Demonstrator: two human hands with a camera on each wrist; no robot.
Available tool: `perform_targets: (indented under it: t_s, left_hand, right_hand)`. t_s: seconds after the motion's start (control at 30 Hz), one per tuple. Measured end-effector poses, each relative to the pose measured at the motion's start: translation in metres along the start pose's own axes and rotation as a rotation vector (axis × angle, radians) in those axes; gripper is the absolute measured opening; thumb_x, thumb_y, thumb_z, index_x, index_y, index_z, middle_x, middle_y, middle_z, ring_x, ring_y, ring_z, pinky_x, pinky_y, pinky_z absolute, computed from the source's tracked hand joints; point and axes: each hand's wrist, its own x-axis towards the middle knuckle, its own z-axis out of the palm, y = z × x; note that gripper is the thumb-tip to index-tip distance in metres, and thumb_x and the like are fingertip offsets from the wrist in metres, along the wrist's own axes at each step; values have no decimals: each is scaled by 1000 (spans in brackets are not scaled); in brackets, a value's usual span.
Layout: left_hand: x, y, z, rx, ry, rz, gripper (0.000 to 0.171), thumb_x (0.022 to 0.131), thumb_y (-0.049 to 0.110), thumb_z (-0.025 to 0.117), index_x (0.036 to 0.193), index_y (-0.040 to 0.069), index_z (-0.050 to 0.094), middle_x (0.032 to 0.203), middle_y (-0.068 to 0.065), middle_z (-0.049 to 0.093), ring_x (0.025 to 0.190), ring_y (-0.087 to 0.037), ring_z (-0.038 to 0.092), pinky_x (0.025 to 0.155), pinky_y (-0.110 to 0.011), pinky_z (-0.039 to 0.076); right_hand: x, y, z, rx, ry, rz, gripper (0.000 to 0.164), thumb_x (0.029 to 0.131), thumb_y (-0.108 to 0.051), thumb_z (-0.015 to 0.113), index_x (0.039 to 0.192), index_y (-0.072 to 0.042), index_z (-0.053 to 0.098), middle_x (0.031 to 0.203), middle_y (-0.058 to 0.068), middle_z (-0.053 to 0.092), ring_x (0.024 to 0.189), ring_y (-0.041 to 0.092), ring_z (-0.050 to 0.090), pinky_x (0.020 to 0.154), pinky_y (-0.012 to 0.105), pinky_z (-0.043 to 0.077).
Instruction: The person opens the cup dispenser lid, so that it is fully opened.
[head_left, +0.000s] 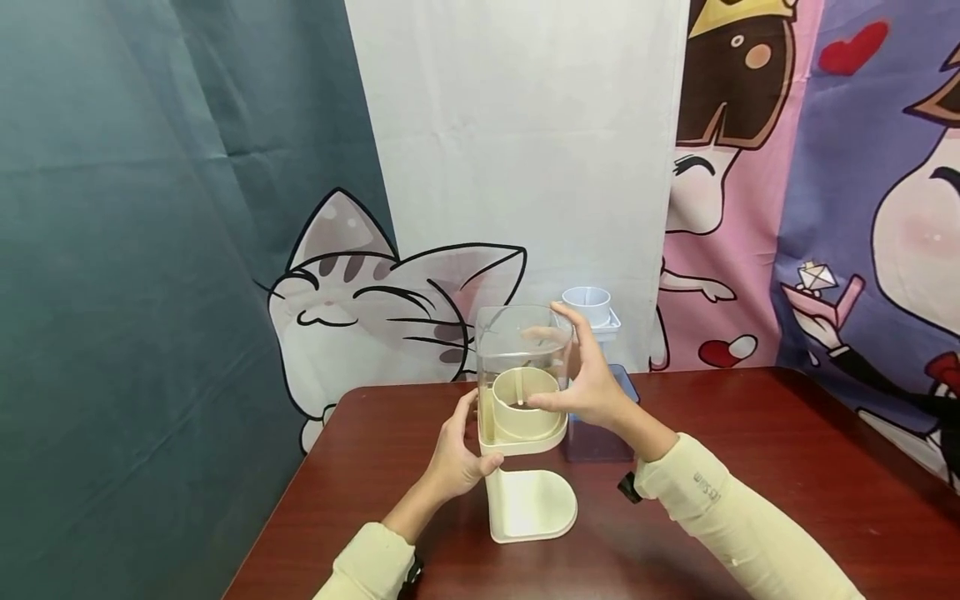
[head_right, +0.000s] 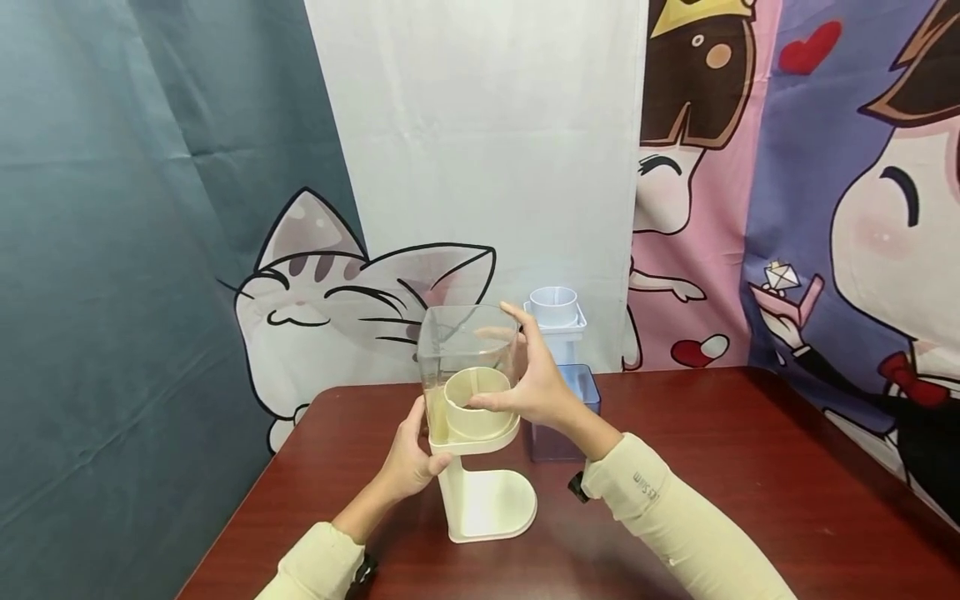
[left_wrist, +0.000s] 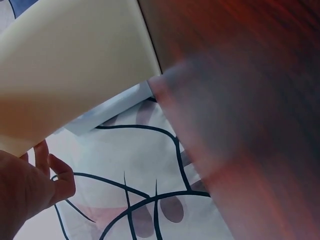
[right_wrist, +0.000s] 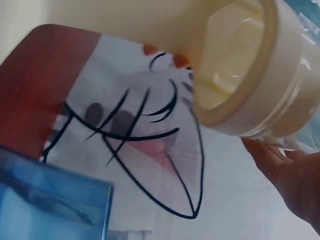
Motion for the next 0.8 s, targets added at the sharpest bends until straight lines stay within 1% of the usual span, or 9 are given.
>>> perform_targets:
  t_s: [0.07, 0.1, 0.17, 0.23, 0.37, 0.47, 0.6, 0.73, 0.8]
  left_hand:
    - [0, 1, 0, 7, 5, -5, 98, 76, 74, 65, 145, 10, 41, 112, -9, 65, 100, -18, 60, 70, -30, 51]
    - [-1, -5, 1, 11, 8, -4, 97, 75, 75, 65, 146, 12, 41, 111, -7, 65, 99, -17, 60, 68, -30, 51]
    - [1, -3, 0, 4, 2, -15, 98, 75, 75, 65, 146, 11, 41, 109, -6, 66, 99, -16, 61, 68, -30, 51]
    - [1, -1, 0, -7, -5, -36, 99, 75, 74, 66, 146, 10, 40, 111, -6, 66, 101, -17, 61, 70, -30, 52]
    - [0, -1, 0, -27, -22, -82, 98, 74, 64, 73, 147, 10, 38, 117, -8, 63, 105, -20, 59, 73, -31, 52]
    - [0, 0, -1, -35, -27, -111, 96, 73, 52, 78, 149, 12, 37, 122, -8, 61, 108, -20, 57, 76, -31, 52]
    - [-3, 2, -1, -55, -36, -145, 97, 74, 48, 79, 153, 16, 33, 123, -7, 59, 107, -17, 54, 76, -33, 49]
    - [-4, 3, -1, -92, -40, -162, 101, 77, 56, 77, 156, 14, 29, 136, -8, 51, 113, -20, 49, 78, -42, 46]
    - [-4, 5, -1, -106, -39, -171, 101, 79, 52, 78, 156, 11, 27, 144, -10, 46, 119, -22, 46, 81, -44, 46]
  right_hand:
    - [2, -1, 0, -11, -16, -30, 114, 71, -19, 92, 153, -8, 13, 139, 24, 49, 117, 27, 62, 97, 46, 49]
    - [3, -2, 0, -7, -18, -31, 114, 70, -18, 92, 153, -8, 13, 139, 24, 49, 117, 26, 62, 98, 46, 49]
    - [5, -4, 0, 6, -10, -2, 114, 70, -18, 92, 153, -9, 14, 140, 25, 47, 116, 25, 62, 99, 46, 48]
    - [6, -6, -1, 26, 22, 46, 112, 70, -18, 92, 154, -16, 17, 140, 28, 46, 115, 23, 62, 98, 45, 49]
    - [7, -10, -2, 23, 80, 79, 109, 71, -21, 91, 153, -20, 20, 139, 37, 42, 112, 26, 63, 91, 46, 52]
    - [10, -14, -4, 13, 115, 68, 108, 71, -15, 91, 152, -20, 21, 138, 38, 42, 112, 30, 62, 88, 47, 54]
    - [12, -21, -7, 11, 151, 55, 107, 69, -2, 88, 151, -18, 21, 136, 31, 48, 110, 27, 64, 86, 47, 55]
    - [12, -26, -11, 30, 198, 35, 107, 69, 6, 86, 151, -16, 22, 134, 25, 52, 107, 25, 65, 83, 43, 57]
    - [11, -29, -13, 45, 224, 26, 107, 69, 7, 85, 152, -15, 22, 132, 22, 54, 106, 27, 65, 81, 40, 57]
